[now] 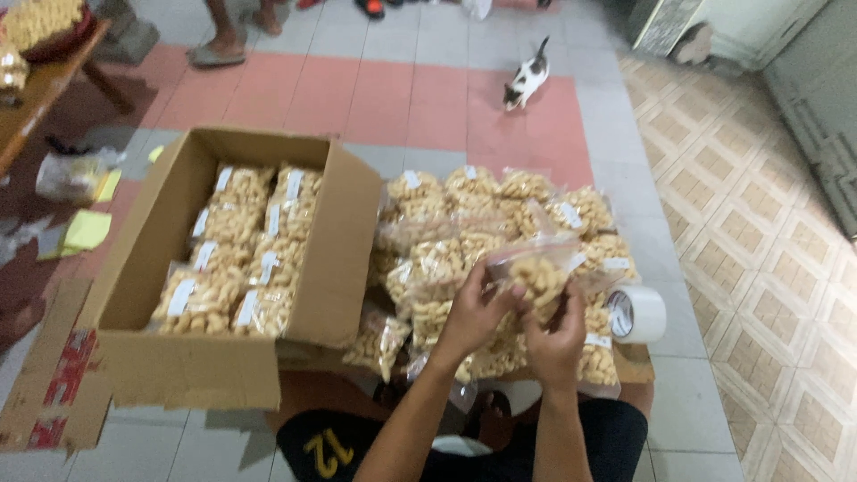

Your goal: Packing small plastic bags of snacks into a cardboard box while sitting on the floor.

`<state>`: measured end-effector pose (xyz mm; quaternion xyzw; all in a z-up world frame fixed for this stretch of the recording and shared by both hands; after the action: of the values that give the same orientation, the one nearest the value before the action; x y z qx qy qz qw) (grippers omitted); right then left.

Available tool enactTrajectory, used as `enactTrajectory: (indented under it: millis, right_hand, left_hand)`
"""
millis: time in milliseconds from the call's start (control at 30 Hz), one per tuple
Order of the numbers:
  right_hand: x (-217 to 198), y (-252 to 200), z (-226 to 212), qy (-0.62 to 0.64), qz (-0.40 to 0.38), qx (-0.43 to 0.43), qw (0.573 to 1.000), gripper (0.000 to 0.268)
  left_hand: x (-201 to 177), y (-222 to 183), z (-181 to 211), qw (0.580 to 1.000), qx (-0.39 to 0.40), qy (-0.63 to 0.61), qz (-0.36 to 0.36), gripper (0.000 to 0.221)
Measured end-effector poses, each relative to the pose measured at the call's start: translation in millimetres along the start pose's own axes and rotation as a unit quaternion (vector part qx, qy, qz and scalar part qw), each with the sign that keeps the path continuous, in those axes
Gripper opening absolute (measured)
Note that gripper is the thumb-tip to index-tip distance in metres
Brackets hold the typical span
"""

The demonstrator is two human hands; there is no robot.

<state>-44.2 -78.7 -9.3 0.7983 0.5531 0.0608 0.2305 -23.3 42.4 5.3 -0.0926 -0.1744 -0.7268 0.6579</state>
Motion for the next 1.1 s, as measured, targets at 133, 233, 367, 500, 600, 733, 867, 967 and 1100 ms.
enactTrajectory:
  millis: [133,233,367,500,600,733,867,967,1100]
  right_hand:
    - [3,-3,-5,0.002,-0.01,0.01,1.0,0.049]
    - [5,0,-8,0.009,-0.014,0.015,1.0,0.047]
    - [4,-2,-10,0.008,-0.047,0.008,0.999,0.045]
    - [2,-5,-9,0.03,-0.073,0.009,0.997,0.061]
    - [0,-5,-9,0.039,-0.082,0.003,0.996,0.066]
    - [1,-4,-16,0.072,-0.083,0.012,0.994,0.065]
    - [-1,-7,-10,0.084,-0.046,0.031,0.995,0.061]
    - [-5,-8,1,0.078,-0.024,0.034,0.996,0.058]
    - [-7,-10,5,0.09,-0.006,0.046,0.995,0.057]
  left_hand:
    - [-2,-6,1,1.0,-0.028,0.01,-0.003,0.038]
    - [-1,-2,5,0.999,-0.027,0.02,0.012,0.026]
    - [2,-4,15,0.998,-0.045,0.009,0.036,0.033]
    - [-2,-4,14,0.994,-0.052,-0.045,0.081,0.032]
    - [-12,-1,-13,0.99,-0.055,-0.092,0.096,0.037]
    - [-16,-2,-26,0.986,-0.061,-0.113,0.11,0.039]
    - [-8,-7,1,0.994,-0.031,-0.079,0.072,0.036]
    - [-6,-11,2,0.998,-0.02,-0.042,0.038,0.044]
    - [-5,-15,-9,0.999,-0.016,-0.043,0.022,0.036]
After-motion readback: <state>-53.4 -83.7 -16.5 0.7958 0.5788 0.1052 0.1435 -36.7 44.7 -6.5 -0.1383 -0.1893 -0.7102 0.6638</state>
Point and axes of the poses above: each hand's wrist, its own y-axis towards the middle knuckle, its own x-axis out of the palm, z = x × y, the point moved 1 cm from there along y, towards the middle knuckle, and after that the axes turned 7 degrees about -y, right-handed, at the moved point
